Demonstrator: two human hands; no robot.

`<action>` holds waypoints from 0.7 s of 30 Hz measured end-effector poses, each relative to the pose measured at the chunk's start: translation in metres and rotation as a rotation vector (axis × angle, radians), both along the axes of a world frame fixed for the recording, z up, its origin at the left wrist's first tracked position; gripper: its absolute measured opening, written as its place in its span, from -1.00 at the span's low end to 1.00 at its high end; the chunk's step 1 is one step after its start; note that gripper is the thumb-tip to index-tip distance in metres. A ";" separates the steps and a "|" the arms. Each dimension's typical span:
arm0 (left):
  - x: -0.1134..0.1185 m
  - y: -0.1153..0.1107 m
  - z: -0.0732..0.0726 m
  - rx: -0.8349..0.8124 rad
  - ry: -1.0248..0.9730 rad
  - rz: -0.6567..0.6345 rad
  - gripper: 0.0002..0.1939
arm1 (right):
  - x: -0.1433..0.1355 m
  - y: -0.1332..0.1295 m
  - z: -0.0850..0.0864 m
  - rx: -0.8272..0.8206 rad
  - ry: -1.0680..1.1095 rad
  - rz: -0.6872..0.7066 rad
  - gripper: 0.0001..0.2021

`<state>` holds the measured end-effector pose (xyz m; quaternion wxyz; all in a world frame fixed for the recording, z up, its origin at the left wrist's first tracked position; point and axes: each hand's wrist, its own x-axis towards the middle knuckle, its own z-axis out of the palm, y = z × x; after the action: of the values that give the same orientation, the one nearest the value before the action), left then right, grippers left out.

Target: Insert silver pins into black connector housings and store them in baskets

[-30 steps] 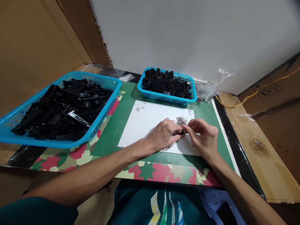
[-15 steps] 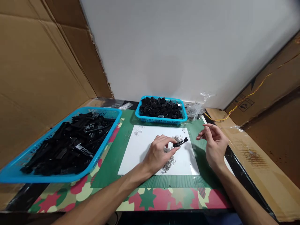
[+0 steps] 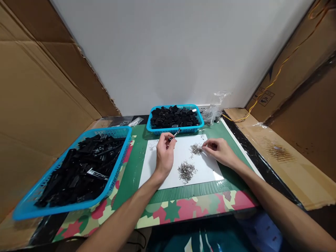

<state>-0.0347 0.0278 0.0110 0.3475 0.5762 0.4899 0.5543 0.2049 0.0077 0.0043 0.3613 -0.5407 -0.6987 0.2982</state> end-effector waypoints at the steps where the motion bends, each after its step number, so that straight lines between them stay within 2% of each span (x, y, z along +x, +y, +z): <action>1: 0.000 0.002 -0.001 -0.004 -0.001 -0.002 -0.91 | -0.004 -0.004 0.002 0.003 -0.017 0.076 -0.80; 4: 0.001 0.003 -0.005 -0.015 0.003 -0.030 -0.91 | -0.014 -0.013 0.007 -0.024 -0.045 0.286 -0.83; 6: 0.003 0.001 -0.007 -0.019 0.008 -0.050 -0.90 | -0.019 -0.016 0.006 -0.032 -0.065 0.336 -0.85; 15: 0.014 -0.014 -0.005 -0.031 0.076 -0.227 -0.86 | -0.024 -0.014 -0.005 0.018 -0.165 0.348 -0.89; 21: 0.013 -0.013 -0.004 -0.013 0.081 -0.247 -0.87 | -0.021 -0.019 0.002 0.016 -0.173 0.371 -0.88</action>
<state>-0.0217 0.0150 0.0067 0.3967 0.6518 0.4324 0.4803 0.1839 -0.0108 0.0068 0.2433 -0.4236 -0.8169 0.3067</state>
